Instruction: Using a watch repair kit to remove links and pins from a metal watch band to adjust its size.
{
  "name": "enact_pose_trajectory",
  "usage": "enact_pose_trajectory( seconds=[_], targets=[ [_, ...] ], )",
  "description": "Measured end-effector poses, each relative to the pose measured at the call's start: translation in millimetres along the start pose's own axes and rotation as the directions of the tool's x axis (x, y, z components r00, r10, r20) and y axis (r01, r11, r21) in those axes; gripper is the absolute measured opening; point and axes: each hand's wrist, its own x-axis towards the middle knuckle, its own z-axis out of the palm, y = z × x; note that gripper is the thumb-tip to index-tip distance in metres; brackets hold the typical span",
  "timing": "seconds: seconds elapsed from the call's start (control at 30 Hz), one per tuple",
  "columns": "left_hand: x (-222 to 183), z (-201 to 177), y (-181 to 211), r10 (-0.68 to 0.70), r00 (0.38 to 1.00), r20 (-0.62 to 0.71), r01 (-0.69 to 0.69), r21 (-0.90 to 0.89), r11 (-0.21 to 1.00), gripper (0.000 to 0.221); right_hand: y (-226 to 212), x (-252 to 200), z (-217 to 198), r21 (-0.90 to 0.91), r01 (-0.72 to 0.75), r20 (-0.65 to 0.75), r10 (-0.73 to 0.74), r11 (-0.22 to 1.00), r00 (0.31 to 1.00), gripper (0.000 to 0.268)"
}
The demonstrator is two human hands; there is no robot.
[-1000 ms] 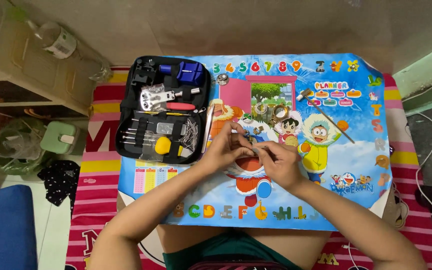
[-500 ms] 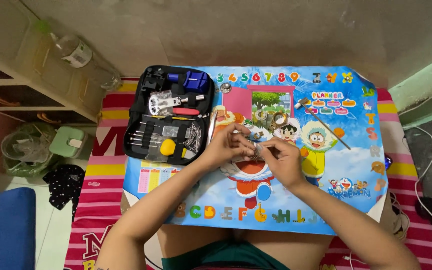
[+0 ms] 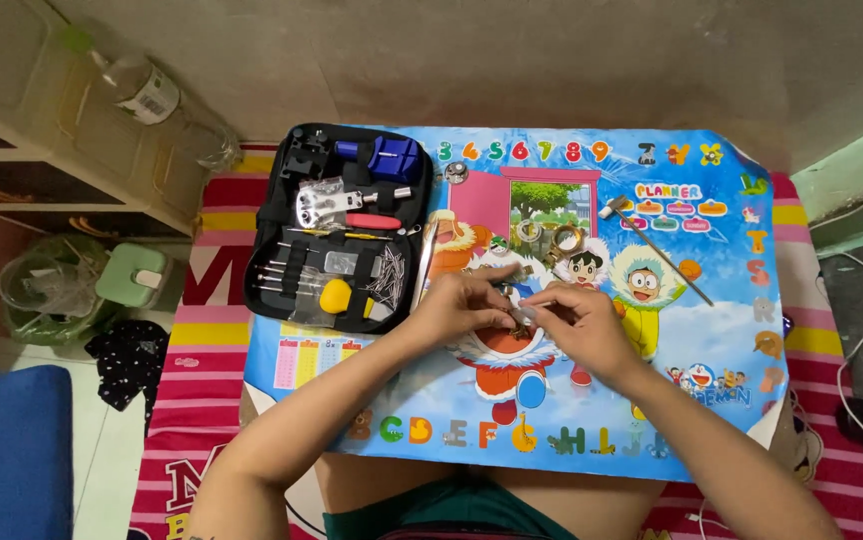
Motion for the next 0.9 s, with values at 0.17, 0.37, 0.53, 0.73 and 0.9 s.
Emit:
enact_pose_trajectory(
  seconds=[0.17,0.37,0.53,0.73,0.9],
  targets=[
    [-6.5,2.3,10.6,0.063,0.998,-0.017,-0.063,0.008,0.998,0.011,-5.0,1.4,-7.2,-0.069,0.094,0.033,-0.091,0.993,0.995,0.016],
    [-6.6,1.3,10.1,0.065,0.998,0.024,-0.065,0.007,0.998,0.007,-14.6,-2.7,-5.3,-0.387,0.342,0.092,-0.333,0.857,0.938,0.015],
    [-5.6,0.9,8.3,0.127,0.989,0.074,-0.129,0.024,0.991,0.004,-15.6,-5.5,-1.2,-0.591,0.459,0.178,-0.448,0.663,0.876,0.012],
    [-6.2,-3.2,9.4,0.178,0.976,0.126,-0.184,0.037,0.982,0.003,-11.9,-6.2,6.9,-0.621,0.468,0.174,-0.472,0.628,0.864,0.012],
    [-8.2,-2.1,12.8,0.194,0.975,0.108,-0.200,0.047,0.979,0.002,-1.0,-4.4,10.7,-0.475,0.334,0.050,-0.354,0.814,0.934,0.015]
  ],
)
